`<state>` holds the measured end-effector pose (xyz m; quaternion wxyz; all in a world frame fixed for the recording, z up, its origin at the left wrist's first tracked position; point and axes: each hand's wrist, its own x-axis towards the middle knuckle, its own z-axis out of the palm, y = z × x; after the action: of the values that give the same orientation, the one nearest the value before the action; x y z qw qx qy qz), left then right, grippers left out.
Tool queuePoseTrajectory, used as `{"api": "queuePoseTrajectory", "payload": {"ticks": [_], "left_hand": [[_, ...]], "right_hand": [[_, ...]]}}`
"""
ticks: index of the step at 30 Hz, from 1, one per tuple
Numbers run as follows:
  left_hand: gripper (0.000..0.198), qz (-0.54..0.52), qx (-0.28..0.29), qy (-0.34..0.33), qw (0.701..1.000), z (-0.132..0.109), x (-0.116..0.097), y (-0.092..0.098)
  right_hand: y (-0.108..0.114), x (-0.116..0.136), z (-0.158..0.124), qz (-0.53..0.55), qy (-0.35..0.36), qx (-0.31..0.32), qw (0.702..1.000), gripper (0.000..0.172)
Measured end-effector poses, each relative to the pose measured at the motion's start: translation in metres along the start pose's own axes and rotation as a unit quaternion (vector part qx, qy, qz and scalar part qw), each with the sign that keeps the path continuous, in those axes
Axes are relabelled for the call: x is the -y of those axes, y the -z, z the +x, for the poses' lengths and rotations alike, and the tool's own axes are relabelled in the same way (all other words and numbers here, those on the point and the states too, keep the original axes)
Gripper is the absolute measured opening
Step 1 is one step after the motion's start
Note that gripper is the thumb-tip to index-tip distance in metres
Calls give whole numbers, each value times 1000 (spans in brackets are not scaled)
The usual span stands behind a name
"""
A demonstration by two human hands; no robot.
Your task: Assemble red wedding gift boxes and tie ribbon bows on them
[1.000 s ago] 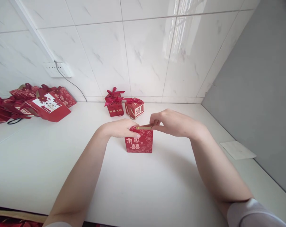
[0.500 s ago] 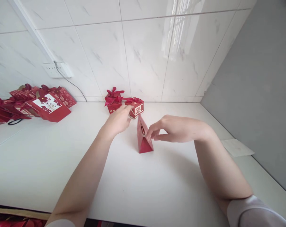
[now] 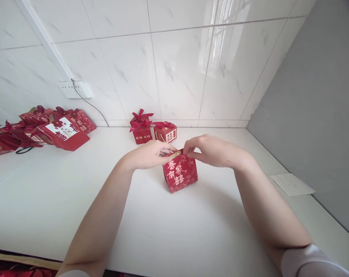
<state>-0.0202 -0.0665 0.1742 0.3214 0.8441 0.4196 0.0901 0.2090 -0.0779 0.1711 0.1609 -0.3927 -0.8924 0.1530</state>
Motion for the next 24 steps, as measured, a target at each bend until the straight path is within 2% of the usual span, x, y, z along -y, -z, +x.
{"api": "queuePoseTrajectory", "payload": {"ticks": [2, 4, 9, 15, 24], "left_hand": [[36, 12, -12, 4, 1000, -1, 4, 4], [34, 32, -14, 11, 999, -2, 5, 7], [24, 100, 16, 17, 995, -2, 3, 11], [26, 123, 37, 12, 992, -5, 7, 18], [30, 12, 57, 24, 998, -14, 6, 26]], "right_hand": [[-2, 0, 3, -1, 30, -59, 998, 19], [-3, 0, 5, 1, 57, -91, 994, 20], [-5, 0, 7, 1, 93, -51, 994, 24], [-2, 4, 5, 21, 127, -28, 991, 21], [-4, 3, 6, 7, 129, -10, 992, 28]]}}
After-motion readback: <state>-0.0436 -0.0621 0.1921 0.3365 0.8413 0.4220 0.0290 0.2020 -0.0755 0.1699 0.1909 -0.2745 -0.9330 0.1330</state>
